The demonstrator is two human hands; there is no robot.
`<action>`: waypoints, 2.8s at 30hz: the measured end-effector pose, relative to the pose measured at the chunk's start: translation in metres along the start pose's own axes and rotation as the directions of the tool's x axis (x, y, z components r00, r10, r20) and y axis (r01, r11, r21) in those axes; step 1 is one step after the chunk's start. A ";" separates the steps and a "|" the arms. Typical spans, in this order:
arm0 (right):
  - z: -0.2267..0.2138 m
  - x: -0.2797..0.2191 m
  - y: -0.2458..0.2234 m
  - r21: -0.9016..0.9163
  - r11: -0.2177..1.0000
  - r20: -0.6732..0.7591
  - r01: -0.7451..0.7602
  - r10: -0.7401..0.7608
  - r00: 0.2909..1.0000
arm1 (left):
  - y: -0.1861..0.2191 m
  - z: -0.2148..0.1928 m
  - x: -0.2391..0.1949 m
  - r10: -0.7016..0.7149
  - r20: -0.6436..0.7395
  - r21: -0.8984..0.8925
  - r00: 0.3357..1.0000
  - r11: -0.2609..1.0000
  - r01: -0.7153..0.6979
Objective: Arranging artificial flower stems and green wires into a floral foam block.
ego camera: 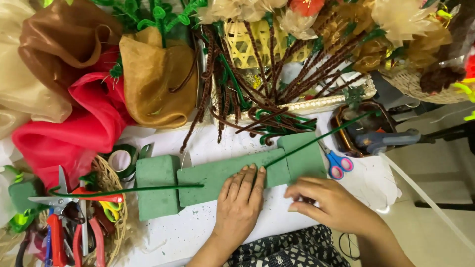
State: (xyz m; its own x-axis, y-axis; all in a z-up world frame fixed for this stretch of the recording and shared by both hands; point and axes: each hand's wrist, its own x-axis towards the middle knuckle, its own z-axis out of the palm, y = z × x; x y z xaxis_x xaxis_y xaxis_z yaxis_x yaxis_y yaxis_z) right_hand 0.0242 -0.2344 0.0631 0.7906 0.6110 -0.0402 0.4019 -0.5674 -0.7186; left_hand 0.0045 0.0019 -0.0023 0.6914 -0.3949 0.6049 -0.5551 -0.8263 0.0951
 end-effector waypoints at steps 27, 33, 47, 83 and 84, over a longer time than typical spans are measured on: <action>-0.120 -0.119 0.203 -0.803 0.416 -0.495 -0.428 -0.065 0.866 | 0.001 -0.001 0.004 0.001 -0.045 0.012 0.999 1.000 0.000; -0.137 -0.104 0.215 -0.833 0.434 -0.336 -0.343 0.096 0.937 | 0.001 0.002 0.001 0.000 -0.034 0.001 0.999 1.000 0.001; -0.151 -0.088 0.216 -0.628 0.639 -0.157 -0.444 0.455 0.877 | 0.001 0.003 -0.002 -0.007 -0.021 0.010 1.000 1.000 0.007; -0.163 -0.098 0.201 -0.111 0.682 -0.183 -0.723 0.701 0.689 | 0.001 0.001 0.001 -0.001 -0.035 0.014 0.999 1.000 0.001; -0.164 -0.098 0.201 -0.037 0.720 -0.164 -0.693 0.679 0.715 | 0.001 0.002 0.000 -0.003 -0.027 0.018 1.000 1.000 0.003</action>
State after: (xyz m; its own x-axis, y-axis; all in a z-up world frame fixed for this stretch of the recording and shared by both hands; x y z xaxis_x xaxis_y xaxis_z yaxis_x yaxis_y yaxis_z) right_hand 0.1031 -0.4985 0.0364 0.9144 -0.0394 -0.4030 -0.2412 -0.8523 -0.4641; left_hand 0.0050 0.0003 -0.0034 0.6802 -0.3815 0.6259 -0.5447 -0.8345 0.0831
